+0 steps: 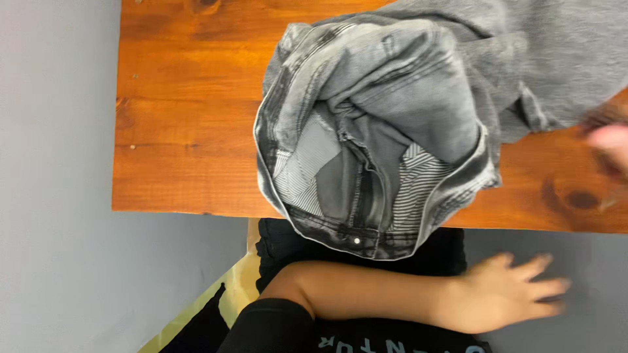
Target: The person uses a pair of snips to remove threads and a tag from a pair of gray jeans on a wooden table, then picks up a needle and thread to perform a hand-sewing repair on the waistband area.
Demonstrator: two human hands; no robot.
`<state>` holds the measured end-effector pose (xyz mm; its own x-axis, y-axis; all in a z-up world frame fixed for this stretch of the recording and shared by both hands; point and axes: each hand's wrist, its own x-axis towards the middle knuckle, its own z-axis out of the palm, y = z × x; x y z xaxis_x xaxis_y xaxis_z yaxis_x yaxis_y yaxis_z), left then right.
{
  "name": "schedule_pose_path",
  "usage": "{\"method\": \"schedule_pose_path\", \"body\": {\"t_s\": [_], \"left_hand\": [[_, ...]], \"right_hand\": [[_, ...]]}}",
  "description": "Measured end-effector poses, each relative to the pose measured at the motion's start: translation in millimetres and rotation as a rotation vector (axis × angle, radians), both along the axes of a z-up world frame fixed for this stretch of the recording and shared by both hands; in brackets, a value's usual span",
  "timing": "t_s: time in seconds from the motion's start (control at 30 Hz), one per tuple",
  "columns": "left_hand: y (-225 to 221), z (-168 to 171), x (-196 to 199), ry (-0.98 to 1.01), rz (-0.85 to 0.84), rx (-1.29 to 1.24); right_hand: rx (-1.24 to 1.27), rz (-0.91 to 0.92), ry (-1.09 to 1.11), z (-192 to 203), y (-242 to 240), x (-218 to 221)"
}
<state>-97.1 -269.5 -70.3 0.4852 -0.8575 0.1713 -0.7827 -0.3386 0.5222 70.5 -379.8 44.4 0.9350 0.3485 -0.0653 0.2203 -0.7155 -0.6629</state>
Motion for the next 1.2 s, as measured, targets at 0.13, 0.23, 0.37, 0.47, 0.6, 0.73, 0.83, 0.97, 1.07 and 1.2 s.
{"method": "schedule_pose_path", "body": {"t_s": [0.13,0.23,0.37,0.47,0.6,0.73,0.83,0.97,1.07,1.2], "left_hand": [[96,41,24,0.406,-0.380,0.210],[194,90,38,0.509,-0.216,-0.016],[273,118,40,0.614,-0.019,-0.136],[297,125,45,0.503,0.396,-0.300],[288,112,64,0.332,0.912,-0.429],[273,102,81,0.190,1.022,-0.459],[270,88,89,0.122,1.054,-0.463],[267,84,97,0.062,0.986,-0.452],[265,90,103,-0.040,0.991,-0.563],[265,85,106,-0.132,1.006,-0.545]], "right_hand": [[-0.316,0.113,-0.105,81,108,-32],[-0.119,0.245,-0.259,41,169,-31],[-0.368,0.207,-0.416,7,222,-28],[-0.055,0.198,-0.349,-1,226,-15],[0.351,0.147,-0.046,-22,209,-3],[0.452,0.109,0.133,-29,202,-3],[0.462,0.115,0.148,-20,201,-4],[0.395,0.192,0.092,-23,193,-2],[0.354,0.217,0.038,-18,195,-4],[0.371,0.244,-0.016,-16,197,-5]]}}
